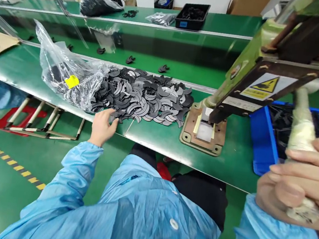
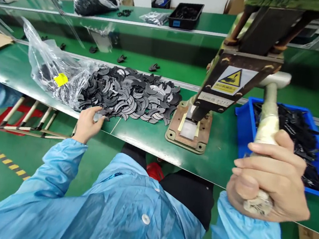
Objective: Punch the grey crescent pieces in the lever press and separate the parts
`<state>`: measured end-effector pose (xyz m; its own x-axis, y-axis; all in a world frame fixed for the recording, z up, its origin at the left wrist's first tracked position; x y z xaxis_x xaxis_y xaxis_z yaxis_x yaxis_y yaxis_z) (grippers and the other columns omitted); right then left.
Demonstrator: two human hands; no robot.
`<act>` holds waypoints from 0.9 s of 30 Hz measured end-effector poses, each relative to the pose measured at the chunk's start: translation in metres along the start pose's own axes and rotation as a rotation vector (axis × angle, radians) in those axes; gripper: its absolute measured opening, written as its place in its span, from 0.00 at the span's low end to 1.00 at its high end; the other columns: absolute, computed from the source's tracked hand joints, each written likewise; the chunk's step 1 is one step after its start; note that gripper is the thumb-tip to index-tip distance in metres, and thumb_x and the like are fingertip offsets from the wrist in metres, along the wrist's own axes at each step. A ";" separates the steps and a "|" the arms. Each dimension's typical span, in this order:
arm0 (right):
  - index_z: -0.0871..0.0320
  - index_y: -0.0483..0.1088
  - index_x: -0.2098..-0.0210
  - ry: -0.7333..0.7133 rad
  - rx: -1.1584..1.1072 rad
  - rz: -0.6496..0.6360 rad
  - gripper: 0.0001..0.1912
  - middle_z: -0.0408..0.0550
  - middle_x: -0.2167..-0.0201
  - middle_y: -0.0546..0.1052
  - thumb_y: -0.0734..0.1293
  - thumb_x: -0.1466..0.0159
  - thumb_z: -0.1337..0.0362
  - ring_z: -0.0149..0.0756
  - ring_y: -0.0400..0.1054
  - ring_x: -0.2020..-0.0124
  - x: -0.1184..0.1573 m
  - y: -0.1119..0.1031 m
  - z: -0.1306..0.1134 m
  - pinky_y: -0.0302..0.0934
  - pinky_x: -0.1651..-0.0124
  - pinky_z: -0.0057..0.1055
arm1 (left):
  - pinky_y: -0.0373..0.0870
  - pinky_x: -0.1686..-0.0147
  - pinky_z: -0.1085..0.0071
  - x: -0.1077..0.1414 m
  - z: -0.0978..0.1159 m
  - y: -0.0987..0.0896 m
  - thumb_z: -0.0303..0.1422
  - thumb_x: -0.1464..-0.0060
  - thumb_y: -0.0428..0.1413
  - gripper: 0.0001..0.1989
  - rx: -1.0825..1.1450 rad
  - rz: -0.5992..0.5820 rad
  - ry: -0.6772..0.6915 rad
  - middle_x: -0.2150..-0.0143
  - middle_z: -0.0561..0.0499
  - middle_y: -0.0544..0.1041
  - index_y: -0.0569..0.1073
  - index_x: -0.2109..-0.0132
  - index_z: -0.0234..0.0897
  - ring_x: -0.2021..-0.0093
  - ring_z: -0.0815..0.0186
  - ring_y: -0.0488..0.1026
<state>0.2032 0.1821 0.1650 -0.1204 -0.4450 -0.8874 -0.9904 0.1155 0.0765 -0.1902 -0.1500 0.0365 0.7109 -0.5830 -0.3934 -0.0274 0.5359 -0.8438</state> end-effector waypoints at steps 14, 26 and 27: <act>0.56 0.60 0.89 -0.209 -0.243 0.035 0.35 0.40 0.88 0.69 0.74 0.38 0.42 0.36 0.78 0.72 0.003 -0.002 0.015 0.79 0.46 0.57 | 0.64 0.31 0.48 -0.033 -0.043 0.012 0.45 0.32 0.55 0.27 -0.096 -0.244 0.156 0.31 0.41 0.78 0.76 0.33 0.39 0.32 0.46 0.72; 0.55 0.58 0.89 -0.151 -0.242 0.042 0.35 0.40 0.87 0.70 0.74 0.39 0.42 0.36 0.77 0.72 0.005 -0.002 0.011 0.76 0.43 0.60 | 0.65 0.38 0.50 -0.026 -0.030 0.012 0.45 0.26 0.50 0.22 -0.101 -0.096 0.187 0.37 0.37 0.81 0.79 0.39 0.38 0.38 0.45 0.75; 0.55 0.58 0.89 -0.112 -0.234 0.043 0.35 0.39 0.86 0.71 0.74 0.40 0.41 0.36 0.77 0.71 0.005 -0.002 0.009 0.75 0.42 0.60 | 0.65 0.37 0.50 -0.025 -0.025 0.011 0.45 0.26 0.50 0.22 -0.085 -0.071 0.196 0.36 0.38 0.81 0.79 0.39 0.39 0.37 0.46 0.74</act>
Point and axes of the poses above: each hand's wrist, its own x-axis away from the middle knuckle, its own y-axis out of the palm, z = x × y, the point moved 2 cm from there along -x, towards the middle knuckle
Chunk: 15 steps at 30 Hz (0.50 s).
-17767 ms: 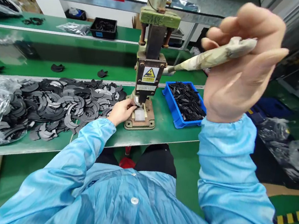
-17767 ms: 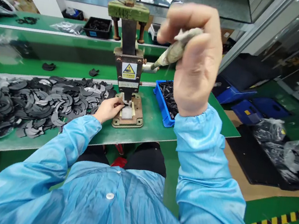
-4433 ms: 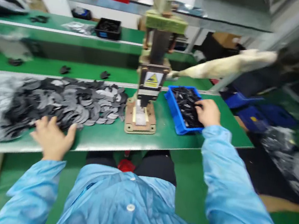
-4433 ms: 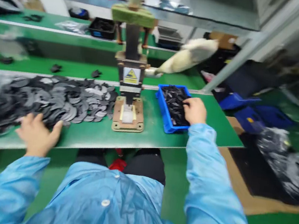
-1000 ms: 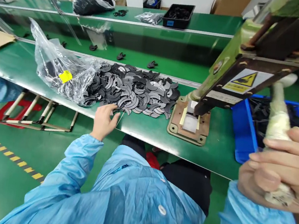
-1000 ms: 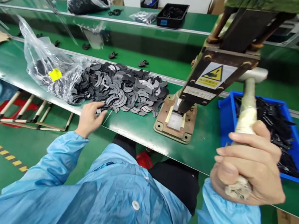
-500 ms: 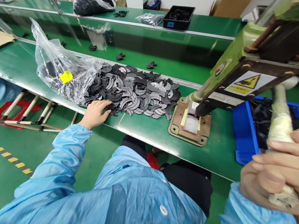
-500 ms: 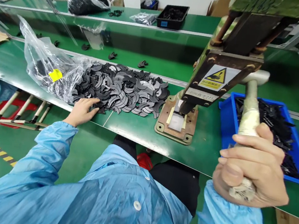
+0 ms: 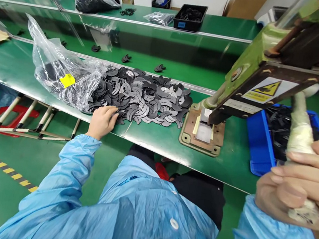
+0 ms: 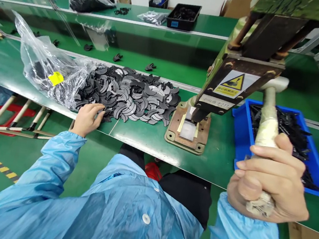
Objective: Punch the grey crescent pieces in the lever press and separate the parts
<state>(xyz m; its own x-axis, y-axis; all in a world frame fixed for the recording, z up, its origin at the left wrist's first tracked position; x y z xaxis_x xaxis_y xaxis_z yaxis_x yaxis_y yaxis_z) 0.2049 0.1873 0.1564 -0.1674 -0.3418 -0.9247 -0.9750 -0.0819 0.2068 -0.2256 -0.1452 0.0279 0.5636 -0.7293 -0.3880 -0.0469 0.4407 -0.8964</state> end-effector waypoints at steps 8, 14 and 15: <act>0.54 0.56 0.92 0.095 0.035 0.056 0.38 0.38 0.87 0.71 0.78 0.45 0.40 0.36 0.75 0.73 -0.001 0.005 -0.005 0.75 0.41 0.60 | 0.64 0.39 0.49 -0.015 0.054 0.007 0.54 0.31 0.55 0.29 -0.018 -0.100 0.017 0.40 0.36 0.82 0.77 0.36 0.39 0.38 0.42 0.73; 0.56 0.56 0.89 -0.015 -0.019 -0.006 0.36 0.38 0.85 0.73 0.75 0.39 0.44 0.36 0.77 0.72 0.001 0.001 0.005 0.75 0.43 0.60 | 0.65 0.43 0.45 -0.034 0.071 0.020 0.51 0.31 0.55 0.28 -0.088 -0.125 -0.090 0.44 0.33 0.83 0.76 0.36 0.35 0.41 0.37 0.74; 0.56 0.56 0.89 -0.031 -0.023 -0.007 0.35 0.38 0.85 0.73 0.74 0.39 0.44 0.35 0.77 0.72 0.001 0.000 0.005 0.76 0.43 0.60 | 0.65 0.43 0.45 -0.037 0.070 0.022 0.50 0.32 0.56 0.27 -0.070 -0.129 -0.100 0.44 0.33 0.83 0.76 0.36 0.35 0.41 0.37 0.74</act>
Point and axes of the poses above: each hand's wrist, its own x-axis away from the middle knuckle, its own y-axis out of the palm, z = x × y, the point moved 2 cm from there along -x, towards the middle knuckle
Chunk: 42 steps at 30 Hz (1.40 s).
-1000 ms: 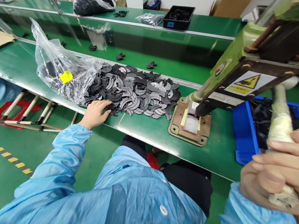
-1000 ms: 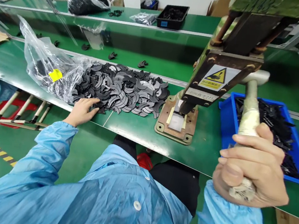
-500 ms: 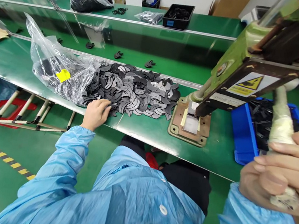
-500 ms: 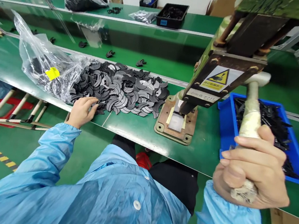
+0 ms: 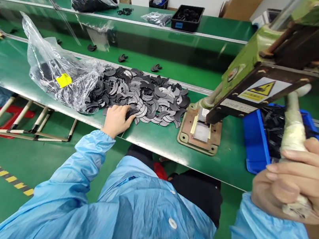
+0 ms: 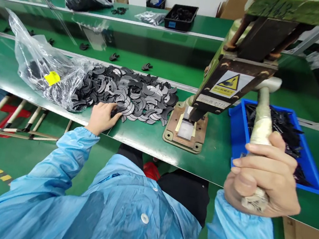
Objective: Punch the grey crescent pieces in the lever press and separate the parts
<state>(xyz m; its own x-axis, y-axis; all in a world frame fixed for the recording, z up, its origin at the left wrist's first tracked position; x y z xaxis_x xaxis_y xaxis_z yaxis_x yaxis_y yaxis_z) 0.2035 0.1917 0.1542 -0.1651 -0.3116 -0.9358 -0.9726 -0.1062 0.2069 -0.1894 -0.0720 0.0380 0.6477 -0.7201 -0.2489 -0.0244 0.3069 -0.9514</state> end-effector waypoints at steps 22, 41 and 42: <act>0.55 0.64 0.81 -0.052 -0.007 -0.168 0.27 0.38 0.80 0.74 0.73 0.34 0.48 0.38 0.80 0.63 0.001 -0.010 -0.004 0.74 0.35 0.61 | 0.79 0.62 0.67 -0.037 0.067 0.002 0.54 0.39 0.65 0.23 1.085 -0.001 -0.236 0.61 0.51 0.80 0.73 0.53 0.39 0.66 0.66 0.79; 0.49 0.70 0.75 -0.013 -0.034 -0.232 0.17 0.34 0.75 0.77 0.69 0.31 0.53 0.34 0.80 0.57 0.004 -0.017 -0.005 0.72 0.29 0.55 | 0.74 0.77 0.76 -0.084 0.262 0.042 0.38 0.35 0.68 0.17 1.129 -0.755 -0.097 0.79 0.56 0.75 0.67 0.62 0.40 0.79 0.67 0.79; 0.49 0.70 0.75 -0.009 -0.035 -0.227 0.17 0.34 0.75 0.76 0.69 0.31 0.53 0.34 0.80 0.57 0.004 -0.016 -0.005 0.72 0.29 0.54 | 0.73 0.78 0.76 -0.086 0.262 0.043 0.38 0.36 0.69 0.17 1.113 -0.758 -0.097 0.78 0.56 0.75 0.68 0.62 0.40 0.79 0.66 0.79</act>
<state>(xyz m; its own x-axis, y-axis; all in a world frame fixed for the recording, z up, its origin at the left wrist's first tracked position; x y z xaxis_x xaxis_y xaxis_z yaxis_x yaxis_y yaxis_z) 0.2193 0.1872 0.1490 0.0559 -0.2679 -0.9618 -0.9787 -0.2053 0.0003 -0.0468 0.1667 0.0657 0.2783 -0.9035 0.3261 0.9559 0.2274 -0.1857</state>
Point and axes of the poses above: each hand's wrist, its own x-axis away from the middle knuckle, its own y-axis out of the palm, z = x × y, the point moved 2 cm from there along -x, towards the middle knuckle
